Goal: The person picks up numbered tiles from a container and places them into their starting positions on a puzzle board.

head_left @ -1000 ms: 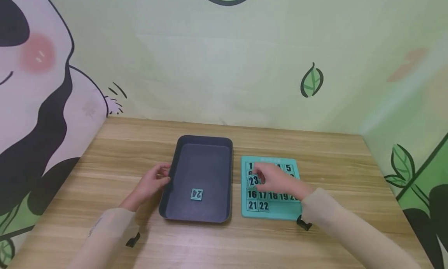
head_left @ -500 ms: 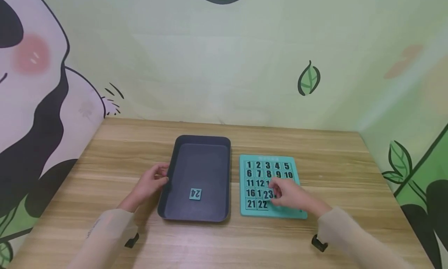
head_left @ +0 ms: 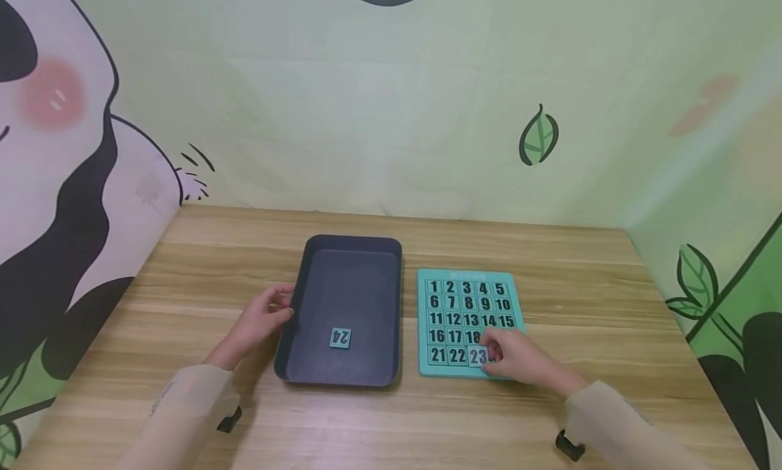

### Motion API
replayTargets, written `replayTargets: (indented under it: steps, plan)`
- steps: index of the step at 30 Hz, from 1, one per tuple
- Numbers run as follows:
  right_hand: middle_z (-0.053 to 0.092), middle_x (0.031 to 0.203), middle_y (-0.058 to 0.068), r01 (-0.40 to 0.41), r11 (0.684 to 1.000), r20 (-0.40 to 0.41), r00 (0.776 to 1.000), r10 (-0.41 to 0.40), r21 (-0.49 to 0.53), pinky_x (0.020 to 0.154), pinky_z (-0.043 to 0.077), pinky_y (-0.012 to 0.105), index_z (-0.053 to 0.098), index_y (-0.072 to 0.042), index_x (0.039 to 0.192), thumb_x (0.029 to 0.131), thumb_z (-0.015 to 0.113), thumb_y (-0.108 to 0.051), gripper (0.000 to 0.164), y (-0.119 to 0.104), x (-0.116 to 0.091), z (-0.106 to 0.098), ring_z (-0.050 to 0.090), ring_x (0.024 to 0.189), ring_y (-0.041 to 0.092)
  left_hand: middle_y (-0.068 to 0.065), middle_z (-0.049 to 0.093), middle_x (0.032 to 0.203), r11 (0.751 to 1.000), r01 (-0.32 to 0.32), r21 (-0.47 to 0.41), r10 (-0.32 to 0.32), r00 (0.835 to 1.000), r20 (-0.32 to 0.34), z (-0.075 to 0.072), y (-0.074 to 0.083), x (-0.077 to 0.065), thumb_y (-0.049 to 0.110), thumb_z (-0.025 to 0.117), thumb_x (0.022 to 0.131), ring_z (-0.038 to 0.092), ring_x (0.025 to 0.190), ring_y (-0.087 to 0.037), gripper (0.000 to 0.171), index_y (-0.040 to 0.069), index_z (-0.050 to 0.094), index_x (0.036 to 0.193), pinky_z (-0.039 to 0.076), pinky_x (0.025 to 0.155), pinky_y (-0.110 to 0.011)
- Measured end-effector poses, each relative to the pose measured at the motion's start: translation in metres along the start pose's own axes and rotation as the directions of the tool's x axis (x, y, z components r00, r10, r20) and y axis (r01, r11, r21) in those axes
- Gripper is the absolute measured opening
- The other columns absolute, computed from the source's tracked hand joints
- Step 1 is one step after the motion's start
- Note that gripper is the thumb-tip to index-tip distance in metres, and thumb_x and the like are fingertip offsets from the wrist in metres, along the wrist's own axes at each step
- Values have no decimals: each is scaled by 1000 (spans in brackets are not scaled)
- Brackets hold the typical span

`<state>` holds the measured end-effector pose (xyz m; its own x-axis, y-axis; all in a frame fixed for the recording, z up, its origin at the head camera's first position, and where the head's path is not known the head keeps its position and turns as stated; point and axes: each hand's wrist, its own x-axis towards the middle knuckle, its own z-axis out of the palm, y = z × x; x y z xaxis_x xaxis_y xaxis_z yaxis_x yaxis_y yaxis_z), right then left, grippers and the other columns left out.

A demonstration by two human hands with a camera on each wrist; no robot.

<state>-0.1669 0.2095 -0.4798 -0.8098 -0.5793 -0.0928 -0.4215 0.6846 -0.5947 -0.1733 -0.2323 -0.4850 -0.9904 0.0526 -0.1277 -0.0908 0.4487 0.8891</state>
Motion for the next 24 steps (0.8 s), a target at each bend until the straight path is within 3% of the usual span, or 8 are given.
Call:
replayTargets:
  steps: [12,24]
  plan:
    - [49,64,-7,16,998,47,999,-14,-55,53,41,17,57,-1,98,69,68,-12,33,-1,4,0,42,58,1,-24,48,103,1000,-16,-7,16,1000,-5,0,-2,0,0,50,84,54,85,-24,41,-1,42,124,49,62,-27]
    - [48,60,-9,18,996,119,993,-7,-85,49,38,18,57,-4,107,73,65,-14,37,-12,15,-8,41,53,2,-24,48,104,1000,-11,-14,11,1000,-6,0,-2,0,0,50,84,54,85,-24,42,-2,42,124,49,62,-28]
